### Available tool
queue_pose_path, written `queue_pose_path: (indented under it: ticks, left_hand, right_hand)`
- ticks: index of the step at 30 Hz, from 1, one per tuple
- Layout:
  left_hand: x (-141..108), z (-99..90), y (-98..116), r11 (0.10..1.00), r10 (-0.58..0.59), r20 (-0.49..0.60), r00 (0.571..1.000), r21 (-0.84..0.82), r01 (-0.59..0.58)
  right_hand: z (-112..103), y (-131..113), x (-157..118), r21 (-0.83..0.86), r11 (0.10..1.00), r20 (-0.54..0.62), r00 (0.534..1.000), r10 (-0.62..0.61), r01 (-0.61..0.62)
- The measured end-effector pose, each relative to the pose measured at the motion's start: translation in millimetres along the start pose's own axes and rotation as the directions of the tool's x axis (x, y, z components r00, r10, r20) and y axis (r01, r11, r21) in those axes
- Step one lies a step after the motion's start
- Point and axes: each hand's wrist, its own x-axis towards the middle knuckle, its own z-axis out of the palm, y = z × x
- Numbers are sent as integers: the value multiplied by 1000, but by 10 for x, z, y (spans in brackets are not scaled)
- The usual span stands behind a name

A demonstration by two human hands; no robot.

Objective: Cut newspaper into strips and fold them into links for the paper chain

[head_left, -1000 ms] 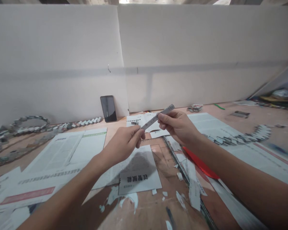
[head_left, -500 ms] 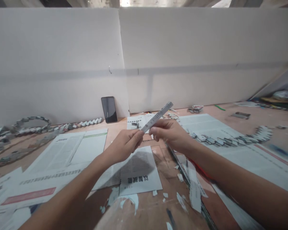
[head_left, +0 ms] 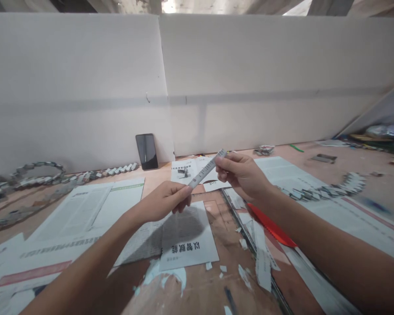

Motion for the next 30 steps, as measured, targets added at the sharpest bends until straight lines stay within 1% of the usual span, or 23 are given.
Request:
queue_pose_path:
  ticks: [5,7,9,12,13,14,15,16,18,19,20,21,22,23,24,25,27,28,29,30]
  left_hand:
    - [11,103,143,998,29,-110,993,51,-23]
    - [8,134,196,998,31,-127,991,52,-24]
    - [-2,137,218,998,48,-105,993,32,-45]
    - [-25,108,199,998,60,-64,996,9,-60]
    - [-31,99,188,998,60,-66,996,-1,-60]
    - [-35,93,178,998,58,-77,995,-13,-60]
    - [-37,89,171,998,59,-97,994,-27,-61]
    - [-37,89,168,997,61,-119,991,-38,-66]
    - [-31,93,172,996,80,-144,986,-16,-83]
    - [-25,95,177,995,100,-149,984,23,-98]
    - [-18,96,180,990,132,-156,979,79,-121]
    - [-10,95,181,976,180,-176,968,153,-153]
    - [-1,93,178,951,241,-221,945,248,-185]
    - [7,90,171,911,316,-287,904,358,-205]
    - [14,88,161,857,400,-355,845,472,-207]
    - [20,86,150,793,488,-407,772,576,-197]
    - [27,88,130,676,642,-449,621,714,-183]
    - [28,92,124,639,698,-448,558,743,-202]
    - [27,97,122,614,741,-441,506,751,-243]
    - [25,102,123,598,771,-437,464,748,-289]
  right_hand:
    - [106,53,-71,-162,985,83,996,-37,50]
    - [126,21,-88,-184,982,94,995,-34,51]
    - [114,-34,-79,-144,989,67,997,-34,43]
    - [53,-101,-33,14,998,-47,997,-64,65]
    - [34,-105,-19,64,995,-80,994,-74,79]
    - [22,-98,-10,98,991,-89,993,-79,88]
    - [20,-80,-9,113,990,-61,995,-81,88]
    - [30,-56,-17,99,992,3,997,-78,77]
    - [82,-4,-59,-16,997,173,982,-73,76]
    - [117,17,-89,-102,989,238,968,-79,106]
    - [153,31,-120,-179,971,269,957,-109,161]
    - [183,37,-150,-253,939,275,948,-160,231]
    - [206,38,-177,-324,893,263,936,-233,313]
    - [218,36,-198,-389,829,250,912,-325,402]
    - [220,34,-214,-448,749,248,872,-421,489]
    - [215,33,-226,-496,655,264,818,-511,569]
    - [194,37,-241,-534,477,336,693,-638,698]
    - [185,41,-248,-524,407,380,632,-675,749]
    - [181,45,-255,-506,350,423,581,-696,788]
    - [182,47,-263,-490,307,458,541,-705,816]
